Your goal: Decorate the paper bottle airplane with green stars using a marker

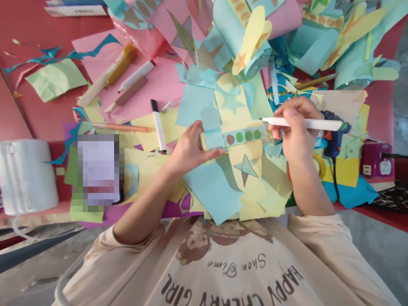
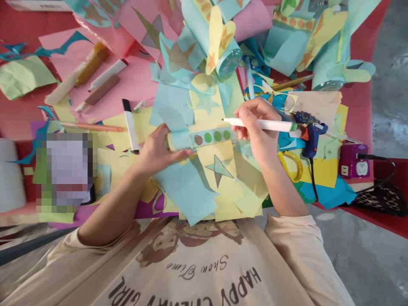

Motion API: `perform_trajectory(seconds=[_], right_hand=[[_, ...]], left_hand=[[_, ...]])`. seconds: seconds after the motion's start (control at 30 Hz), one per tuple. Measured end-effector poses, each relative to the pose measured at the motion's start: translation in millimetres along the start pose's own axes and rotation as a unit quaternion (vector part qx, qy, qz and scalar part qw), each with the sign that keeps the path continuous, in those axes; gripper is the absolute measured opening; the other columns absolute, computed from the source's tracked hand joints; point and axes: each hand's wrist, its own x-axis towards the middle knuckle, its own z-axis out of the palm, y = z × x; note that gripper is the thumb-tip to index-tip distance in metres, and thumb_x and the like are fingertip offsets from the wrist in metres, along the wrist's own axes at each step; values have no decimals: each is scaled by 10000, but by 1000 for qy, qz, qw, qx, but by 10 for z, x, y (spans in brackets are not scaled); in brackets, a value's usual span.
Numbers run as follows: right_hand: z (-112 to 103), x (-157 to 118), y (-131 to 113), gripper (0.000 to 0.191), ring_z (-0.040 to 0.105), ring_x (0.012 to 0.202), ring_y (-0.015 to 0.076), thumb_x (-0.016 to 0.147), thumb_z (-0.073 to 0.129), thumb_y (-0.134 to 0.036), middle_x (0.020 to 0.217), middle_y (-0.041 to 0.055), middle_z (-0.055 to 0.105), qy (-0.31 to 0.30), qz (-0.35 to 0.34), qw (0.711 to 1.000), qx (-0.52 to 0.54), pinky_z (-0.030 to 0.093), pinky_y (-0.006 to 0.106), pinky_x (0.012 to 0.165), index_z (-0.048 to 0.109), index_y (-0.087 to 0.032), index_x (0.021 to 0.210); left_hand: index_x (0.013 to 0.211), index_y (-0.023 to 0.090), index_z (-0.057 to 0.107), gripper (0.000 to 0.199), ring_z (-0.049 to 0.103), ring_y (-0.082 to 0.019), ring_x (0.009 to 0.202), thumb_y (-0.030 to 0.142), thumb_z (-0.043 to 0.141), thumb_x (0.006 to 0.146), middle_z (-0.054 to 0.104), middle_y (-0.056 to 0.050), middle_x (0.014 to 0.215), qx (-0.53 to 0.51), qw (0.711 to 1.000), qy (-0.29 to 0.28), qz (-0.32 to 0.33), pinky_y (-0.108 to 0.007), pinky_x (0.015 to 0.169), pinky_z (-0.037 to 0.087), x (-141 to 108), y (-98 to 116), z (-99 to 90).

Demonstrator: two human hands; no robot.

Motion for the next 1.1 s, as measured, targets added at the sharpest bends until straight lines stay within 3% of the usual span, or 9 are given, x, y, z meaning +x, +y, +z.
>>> perform_trajectory(seconds=[0.2, 0.33, 0.6, 0.7, 0.8, 0.97, 1.1], right_hand=[[57, -12, -102, 148, 499, 485, 64, 768, 641, -359, 634, -44, 572, -132, -11, 991, -21, 364, 229, 406, 563, -234, 753], [255, -29, -221, 258, 470, 474, 49, 824, 588, -369, 569, -51, 548, -194, 13, 980, -44, 346, 216, 427, 511, -202, 644], [594, -11, -157, 356, 406, 483, 47, 819, 593, -380, 491, -71, 390, -201, 20, 977, -65, 300, 221, 460, 432, -193, 563], [602, -18, -132, 355, 398, 470, 51, 822, 585, -372, 496, -71, 388, -192, 35, 979, -57, 297, 225, 450, 416, -201, 560], [597, -26, -123, 357, 398, 463, 52, 817, 593, -359, 499, -69, 398, -189, 46, 980, -43, 309, 231, 454, 403, -205, 557], [604, -56, -115, 326, 395, 463, 44, 804, 609, -319, 501, -72, 399, -194, 41, 979, -42, 287, 223, 450, 426, -196, 563], [599, -89, -116, 321, 378, 458, 38, 811, 599, -330, 489, -74, 410, -211, 35, 976, -48, 278, 214, 448, 447, -187, 567]], left_hand=[[905, 195, 482, 545, 586, -254, 844, 637, 671, 647, 553, -59, 878, -4, 1000, -6, 13, -386, 713, 500, -19, 44, 71], [921, 193, 467, 535, 577, -251, 889, 589, 700, 647, 548, -61, 920, -18, 999, -14, 29, -395, 774, 498, -3, 45, 58], [885, 216, 380, 611, 542, -226, 830, 671, 684, 612, 463, -21, 842, -34, 999, -10, 28, -394, 758, 489, -7, 33, 78], [809, 226, 328, 526, 500, -199, 748, 692, 554, 722, 406, -8, 783, -46, 997, -24, 51, -387, 696, 472, -8, 19, 60], [763, 226, 294, 398, 471, -173, 700, 575, 472, 832, 377, -3, 763, -50, 996, -41, 68, -369, 659, 459, -2, 13, 31], [805, 219, 372, 372, 523, -179, 760, 433, 667, 728, 435, -2, 801, -45, 996, -57, 59, -356, 687, 487, 3, 32, -5], [960, 205, 462, 408, 559, -193, 838, 414, 698, 701, 508, -17, 890, -70, 994, -71, 49, -357, 743, 507, -7, 45, -19]])
